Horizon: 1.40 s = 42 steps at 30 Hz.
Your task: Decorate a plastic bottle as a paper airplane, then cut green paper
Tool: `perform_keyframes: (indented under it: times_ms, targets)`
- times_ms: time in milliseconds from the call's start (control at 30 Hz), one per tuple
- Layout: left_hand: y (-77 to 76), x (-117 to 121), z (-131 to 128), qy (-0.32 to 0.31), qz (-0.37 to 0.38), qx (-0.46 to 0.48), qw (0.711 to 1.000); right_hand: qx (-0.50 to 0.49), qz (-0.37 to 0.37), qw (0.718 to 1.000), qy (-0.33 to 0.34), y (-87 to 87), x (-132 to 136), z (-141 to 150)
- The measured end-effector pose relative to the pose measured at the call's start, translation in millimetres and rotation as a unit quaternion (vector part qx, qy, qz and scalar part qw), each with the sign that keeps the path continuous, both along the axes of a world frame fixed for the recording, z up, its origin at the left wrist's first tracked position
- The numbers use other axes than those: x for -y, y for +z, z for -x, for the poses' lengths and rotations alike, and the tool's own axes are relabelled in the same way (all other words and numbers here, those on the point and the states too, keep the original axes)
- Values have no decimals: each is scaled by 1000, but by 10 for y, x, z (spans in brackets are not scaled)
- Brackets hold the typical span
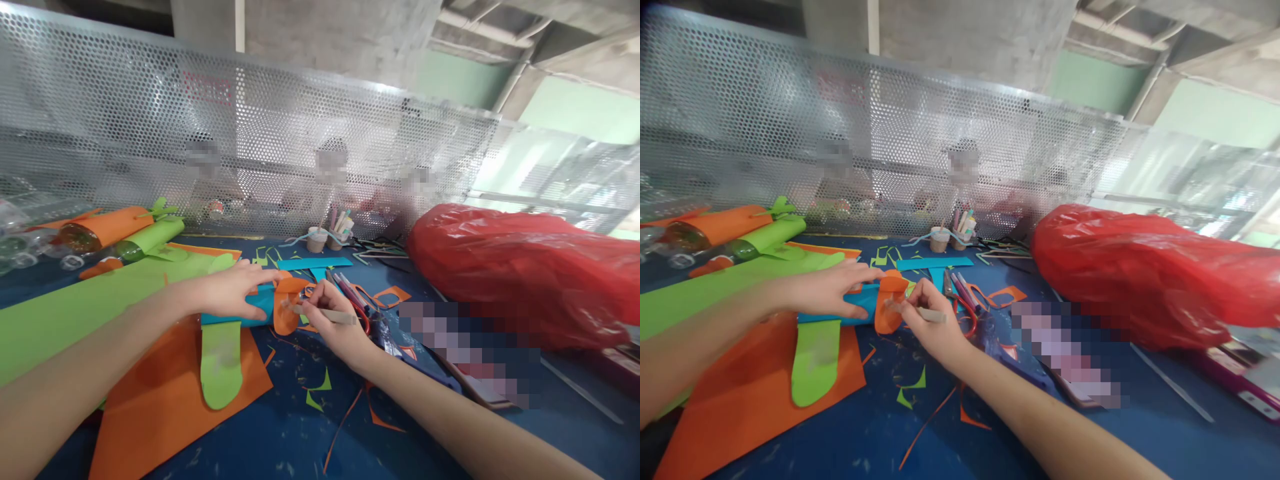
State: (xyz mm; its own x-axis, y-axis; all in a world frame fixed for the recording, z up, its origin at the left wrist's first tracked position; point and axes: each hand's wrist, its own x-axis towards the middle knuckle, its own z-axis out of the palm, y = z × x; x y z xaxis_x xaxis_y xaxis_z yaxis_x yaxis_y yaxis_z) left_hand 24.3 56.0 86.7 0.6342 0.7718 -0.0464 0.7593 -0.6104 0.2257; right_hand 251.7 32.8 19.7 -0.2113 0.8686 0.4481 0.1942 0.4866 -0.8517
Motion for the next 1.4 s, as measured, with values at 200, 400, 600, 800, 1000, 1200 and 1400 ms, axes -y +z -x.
perform_keyframes:
  times_ms: [200, 400, 600, 800, 1000, 1200, 1400]
  targets:
    - [-13, 3, 1, 13, -1, -2, 1000, 4, 1, 1000, 1, 0, 1, 18]
    - [-14, 14, -3, 30, -4, -21, 999, -2, 7, 1000, -7, 32, 11, 35]
    - [-14, 15, -7, 29, -11, -17, 999, 6, 1, 1000, 6, 17, 14, 19]
    - [-15, 12, -17, 30, -12, -22, 999, 20, -16, 1000, 7, 3, 2, 1]
    - [-2, 21, -33, 28, -16, -28, 999, 33, -10, 999, 8, -6, 8, -14]
    - [-4, 19, -18, 22, -15, -23, 999, 34, -9, 999, 6, -13, 5, -19]
    - [6, 25, -28, 23, -18, -25, 999, 39, -12, 999, 8, -18, 6, -18]
